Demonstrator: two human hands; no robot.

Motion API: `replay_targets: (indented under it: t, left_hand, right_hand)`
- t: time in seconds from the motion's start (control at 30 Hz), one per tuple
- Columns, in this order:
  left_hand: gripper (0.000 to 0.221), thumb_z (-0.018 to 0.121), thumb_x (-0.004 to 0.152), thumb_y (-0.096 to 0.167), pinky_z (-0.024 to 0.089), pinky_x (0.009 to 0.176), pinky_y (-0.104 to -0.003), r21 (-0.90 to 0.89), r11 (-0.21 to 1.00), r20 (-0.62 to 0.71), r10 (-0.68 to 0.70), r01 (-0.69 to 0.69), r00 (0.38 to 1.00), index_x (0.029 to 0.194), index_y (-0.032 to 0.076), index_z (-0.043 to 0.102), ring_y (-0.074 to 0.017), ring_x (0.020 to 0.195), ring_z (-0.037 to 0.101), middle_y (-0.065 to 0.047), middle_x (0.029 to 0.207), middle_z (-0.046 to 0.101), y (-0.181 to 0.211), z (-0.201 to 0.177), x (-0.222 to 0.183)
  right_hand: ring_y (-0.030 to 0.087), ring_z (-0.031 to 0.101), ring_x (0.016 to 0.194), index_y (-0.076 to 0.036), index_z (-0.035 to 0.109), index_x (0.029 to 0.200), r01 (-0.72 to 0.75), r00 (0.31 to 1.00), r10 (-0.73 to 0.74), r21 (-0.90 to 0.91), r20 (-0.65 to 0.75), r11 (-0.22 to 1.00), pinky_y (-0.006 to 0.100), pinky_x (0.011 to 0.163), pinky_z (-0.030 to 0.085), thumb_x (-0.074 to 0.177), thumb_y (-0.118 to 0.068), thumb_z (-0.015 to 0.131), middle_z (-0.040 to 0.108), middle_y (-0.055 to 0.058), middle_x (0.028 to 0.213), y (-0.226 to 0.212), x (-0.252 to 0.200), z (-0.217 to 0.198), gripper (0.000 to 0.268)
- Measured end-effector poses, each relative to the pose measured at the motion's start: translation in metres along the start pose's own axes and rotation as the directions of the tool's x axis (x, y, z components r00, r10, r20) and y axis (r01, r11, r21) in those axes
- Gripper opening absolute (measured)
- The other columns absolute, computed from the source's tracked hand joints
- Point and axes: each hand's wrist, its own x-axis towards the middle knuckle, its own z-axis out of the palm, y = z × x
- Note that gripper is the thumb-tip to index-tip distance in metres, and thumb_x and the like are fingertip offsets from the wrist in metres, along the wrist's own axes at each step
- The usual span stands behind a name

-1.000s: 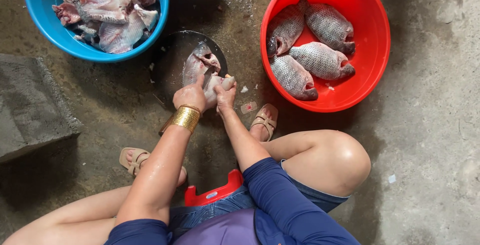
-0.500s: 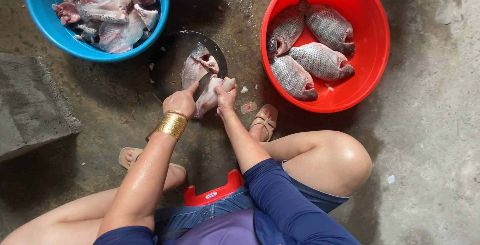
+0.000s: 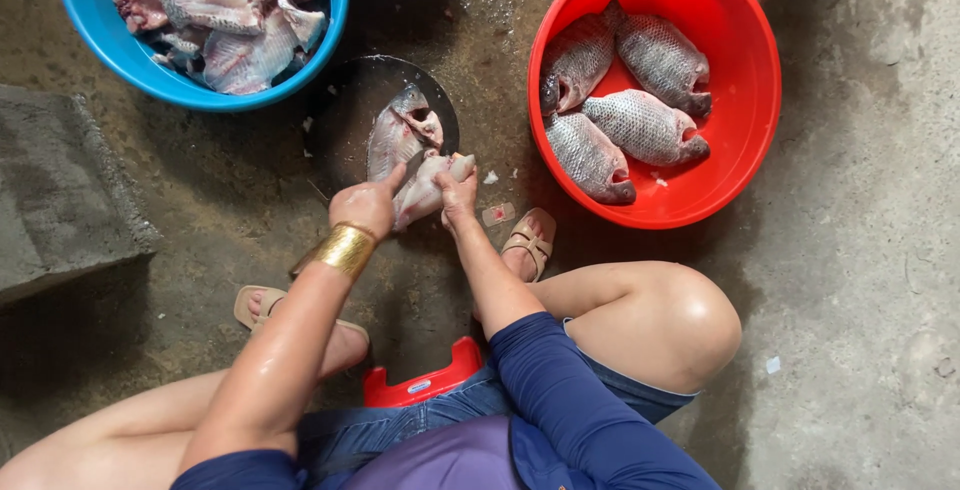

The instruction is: Scaling and gutting tilapia fish using a knife

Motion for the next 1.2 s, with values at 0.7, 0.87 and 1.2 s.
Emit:
replay_targets:
  t: [0.7,0.87,1.2]
  left_hand:
    - [0.066,0.039,0.101,0.012,0.058,0.093,-0.048,-0.031,0.999,-0.108,-0.034,0.031,0.994,0.161,0.038,0.029,-0.0352,0.105,0.073,-0.015,0.107,0.074,-0.014,0.051,-0.015]
    - [0.066,0.035,0.1,0.013,0.059,0.09,-0.049,-0.013,0.998,-0.095,-0.064,0.063,0.993,0.16,0.04,0.031,-0.0343,0.103,0.074,-0.013,0.103,0.076,-0.01,0.071,0.012]
    - [0.07,0.041,0.102,0.014,0.061,0.078,-0.051,0.2,0.971,0.002,-0.135,0.132,0.991,0.162,0.046,0.021,-0.0323,0.1,0.073,-0.009,0.107,0.075,-0.058,0.118,-0.04]
  right_hand:
    - [0.034,0.069,0.091,-0.01,0.063,0.111,-0.17,0.983,0.176,0.108,-0.05,0.979,0.051,0.075,0.053,0.053,0.009,0.079,0.069,0.013,0.096,0.051,0.052,-0.022,0.063]
    - [0.033,0.069,0.092,-0.011,0.062,0.112,-0.151,0.986,0.155,0.063,-0.061,0.986,0.049,0.076,0.052,0.053,0.008,0.079,0.068,0.013,0.097,0.041,0.046,-0.018,0.064]
    - [0.03,0.067,0.093,-0.011,0.064,0.113,-0.083,0.996,0.082,-0.04,-0.037,0.996,0.044,0.077,0.053,0.053,0.002,0.078,0.068,0.011,0.097,0.028,0.06,-0.036,0.063]
